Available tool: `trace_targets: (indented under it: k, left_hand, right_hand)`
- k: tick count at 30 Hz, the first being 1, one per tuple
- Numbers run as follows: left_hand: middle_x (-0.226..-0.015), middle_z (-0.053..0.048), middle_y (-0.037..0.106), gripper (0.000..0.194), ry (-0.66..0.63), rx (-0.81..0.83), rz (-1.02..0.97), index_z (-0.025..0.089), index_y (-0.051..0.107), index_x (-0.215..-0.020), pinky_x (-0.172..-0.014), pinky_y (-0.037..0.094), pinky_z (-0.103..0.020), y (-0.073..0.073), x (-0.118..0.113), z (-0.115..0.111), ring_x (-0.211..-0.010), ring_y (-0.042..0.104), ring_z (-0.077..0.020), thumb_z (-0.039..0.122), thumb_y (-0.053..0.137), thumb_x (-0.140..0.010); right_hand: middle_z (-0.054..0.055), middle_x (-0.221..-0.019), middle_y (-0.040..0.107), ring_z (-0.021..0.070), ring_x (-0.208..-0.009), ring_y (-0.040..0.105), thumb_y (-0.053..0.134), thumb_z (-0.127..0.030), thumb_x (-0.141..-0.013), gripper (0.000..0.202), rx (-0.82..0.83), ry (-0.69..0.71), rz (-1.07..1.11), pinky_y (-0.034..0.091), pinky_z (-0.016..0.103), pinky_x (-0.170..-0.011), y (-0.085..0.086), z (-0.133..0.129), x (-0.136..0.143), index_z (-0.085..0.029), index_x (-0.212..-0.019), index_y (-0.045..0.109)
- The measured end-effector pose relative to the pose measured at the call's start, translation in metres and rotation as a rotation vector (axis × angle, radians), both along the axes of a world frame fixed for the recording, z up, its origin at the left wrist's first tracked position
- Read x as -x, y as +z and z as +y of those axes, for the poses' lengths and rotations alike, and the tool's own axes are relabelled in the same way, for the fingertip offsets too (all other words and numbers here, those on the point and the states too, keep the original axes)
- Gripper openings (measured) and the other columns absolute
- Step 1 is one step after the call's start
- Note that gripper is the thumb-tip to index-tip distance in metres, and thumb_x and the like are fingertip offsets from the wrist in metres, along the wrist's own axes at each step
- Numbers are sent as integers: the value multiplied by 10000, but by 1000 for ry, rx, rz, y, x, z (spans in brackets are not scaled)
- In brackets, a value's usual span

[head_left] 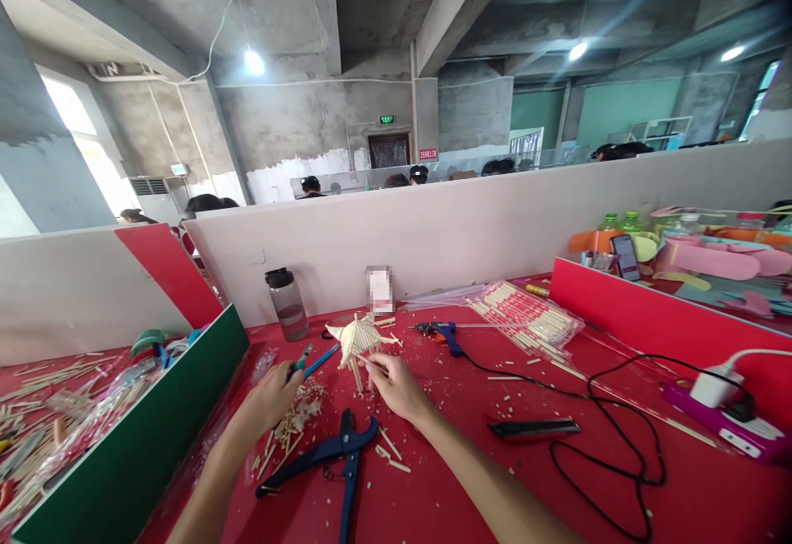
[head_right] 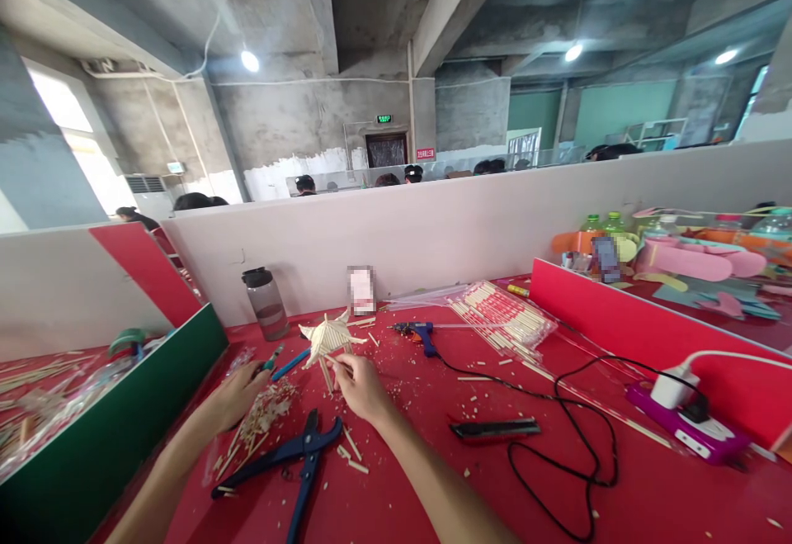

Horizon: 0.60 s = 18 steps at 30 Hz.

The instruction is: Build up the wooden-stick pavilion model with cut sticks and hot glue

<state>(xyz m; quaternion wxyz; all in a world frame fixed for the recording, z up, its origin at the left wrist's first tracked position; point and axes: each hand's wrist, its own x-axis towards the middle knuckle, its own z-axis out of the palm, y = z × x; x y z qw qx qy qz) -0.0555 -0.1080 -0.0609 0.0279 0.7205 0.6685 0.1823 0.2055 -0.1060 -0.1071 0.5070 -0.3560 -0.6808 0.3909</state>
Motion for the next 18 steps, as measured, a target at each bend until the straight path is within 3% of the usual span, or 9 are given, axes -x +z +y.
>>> trace_targets:
  k: [3, 7, 9, 13, 18]
  left_hand:
    - [-748, -97, 720, 476, 27, 69, -224, 177, 624, -769, -685, 554, -327, 12, 5, -3, -746, 708, -252, 453, 273, -933]
    - [-778, -114, 740, 400, 10, 344, -1042, 157, 661, -817, -754, 592, -349, 31, 8, -19, -780, 726, -253, 500, 462, -867]
    - [-848, -129, 751, 408, -69, 504, -1283, 150, 683, -921, -790, 597, -387, 39, 7, -27, -844, 732, -273, 508, 500, -852]
    - [-952, -152, 753, 487, -194, 579, -1427, 139, 670, -1130, -785, 600, -450, 50, 2, -36, -904, 728, -311, 509, 475, -881]
    - [-1030, -144, 748, 541, -274, 541, -1386, 147, 625, -1271, -696, 595, -359, 60, -4, -50, -889, 726, -278, 523, 522, -897]
  right_hand:
    - [30, -637, 628, 186, -589, 594, 501, -523, -971, 409, 3, -4, 1, 438, 293, -586, 1, -1, 0, -174, -944, 713]
    - [26, -639, 617, 187, -604, 593, 494, -530, -969, 419, 13, 8, 15, 444, 295, -596, 2, -3, 0, -168, -944, 704]
    - [19, -638, 606, 179, -592, 575, 491, -541, -966, 426, 21, 12, 19, 440, 292, -590, 5, -4, -1, -167, -956, 694]
    - [14, -644, 576, 176, -589, 548, 476, -579, -959, 437, 9, 23, 49, 423, 288, -578, 14, -11, -4, -184, -928, 659]
    - [-23, -644, 524, 124, -524, 420, 435, -599, -978, 404, 59, 107, 196, 329, 240, -501, 27, -25, -4, -212, -894, 520]
